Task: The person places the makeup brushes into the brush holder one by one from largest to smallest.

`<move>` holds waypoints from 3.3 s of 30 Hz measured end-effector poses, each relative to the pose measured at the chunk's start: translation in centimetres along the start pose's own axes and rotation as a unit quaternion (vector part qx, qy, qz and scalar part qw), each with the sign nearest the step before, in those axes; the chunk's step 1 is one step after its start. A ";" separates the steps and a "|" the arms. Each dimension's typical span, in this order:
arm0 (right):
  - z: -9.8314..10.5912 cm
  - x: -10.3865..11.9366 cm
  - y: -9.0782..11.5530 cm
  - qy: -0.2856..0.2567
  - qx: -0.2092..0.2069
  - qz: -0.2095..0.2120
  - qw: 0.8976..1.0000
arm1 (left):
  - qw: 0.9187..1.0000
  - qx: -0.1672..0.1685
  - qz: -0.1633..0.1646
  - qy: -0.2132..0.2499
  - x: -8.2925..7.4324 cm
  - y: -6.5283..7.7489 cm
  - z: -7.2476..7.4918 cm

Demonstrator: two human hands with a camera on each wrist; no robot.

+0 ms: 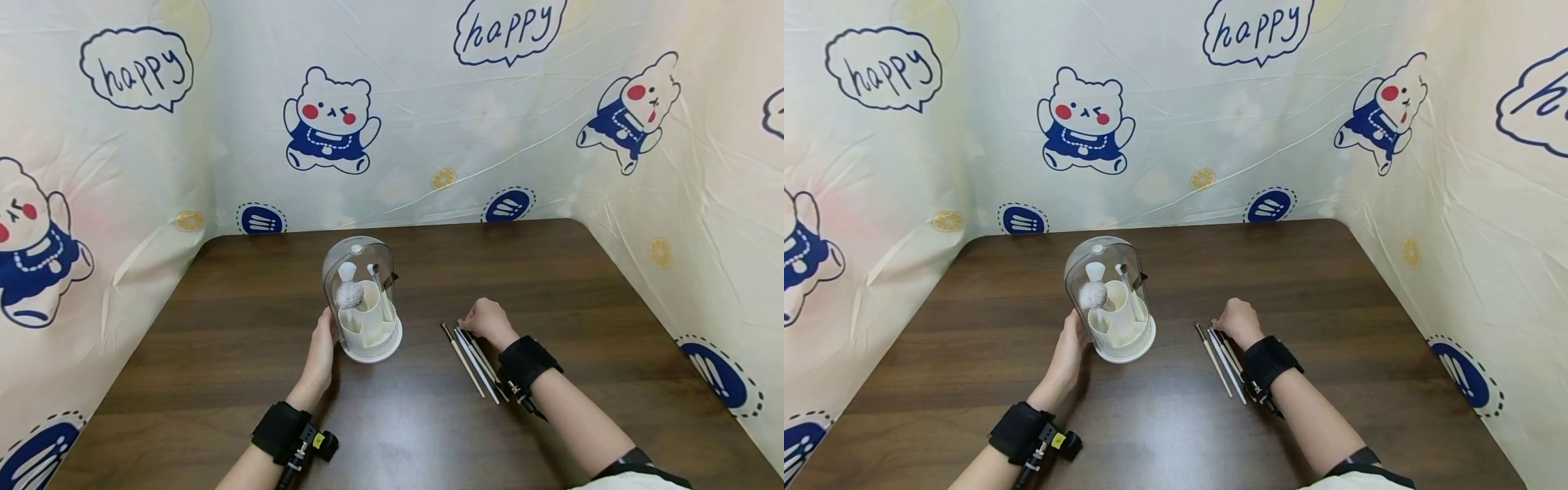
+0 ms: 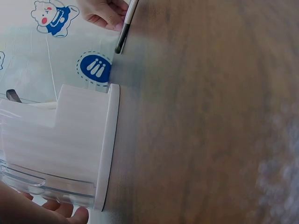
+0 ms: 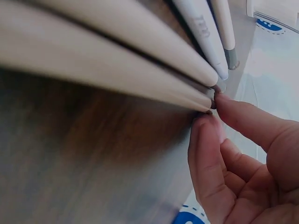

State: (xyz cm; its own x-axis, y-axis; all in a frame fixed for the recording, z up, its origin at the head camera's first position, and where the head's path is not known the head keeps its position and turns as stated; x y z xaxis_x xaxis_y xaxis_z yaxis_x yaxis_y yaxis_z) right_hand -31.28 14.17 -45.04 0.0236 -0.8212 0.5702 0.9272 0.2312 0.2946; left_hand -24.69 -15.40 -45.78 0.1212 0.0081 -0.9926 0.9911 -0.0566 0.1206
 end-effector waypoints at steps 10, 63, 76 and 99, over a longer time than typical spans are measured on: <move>0.3 0.3 -0.4 0.022 -0.002 -0.014 1.000 | 1.000 0.001 -0.009 -0.005 0.0 -0.1 0.1; 2.9 15.7 2.3 -0.186 -0.156 0.222 0.944 | 1.000 0.002 -0.007 -0.005 0.2 -0.1 0.2; 1.7 15.9 1.9 -0.161 -0.141 0.220 0.952 | 1.000 0.007 -0.016 -0.003 0.1 -0.1 0.1; 0.8 16.2 1.5 -0.150 -0.129 0.217 0.956 | 1.000 0.005 -0.008 -0.005 0.1 -0.3 0.1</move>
State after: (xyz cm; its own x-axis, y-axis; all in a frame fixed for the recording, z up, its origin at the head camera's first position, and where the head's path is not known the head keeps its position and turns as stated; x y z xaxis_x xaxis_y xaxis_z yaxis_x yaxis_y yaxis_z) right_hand -29.74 1.65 -34.79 0.3552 -0.4814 0.8013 0.9164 0.3486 -0.1968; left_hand -24.94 -15.48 -45.94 0.1046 -0.0014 -0.9945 0.9923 -0.0660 0.1045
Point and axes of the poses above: each hand's wrist, its own y-axis away from the middle knuckle, its own z-axis out of the back of the hand, x = y × z, the point moved 7 cm from there along -y, towards the middle knuckle, and after that the axes turned 9 degrees about x, right-handed, at the moved point
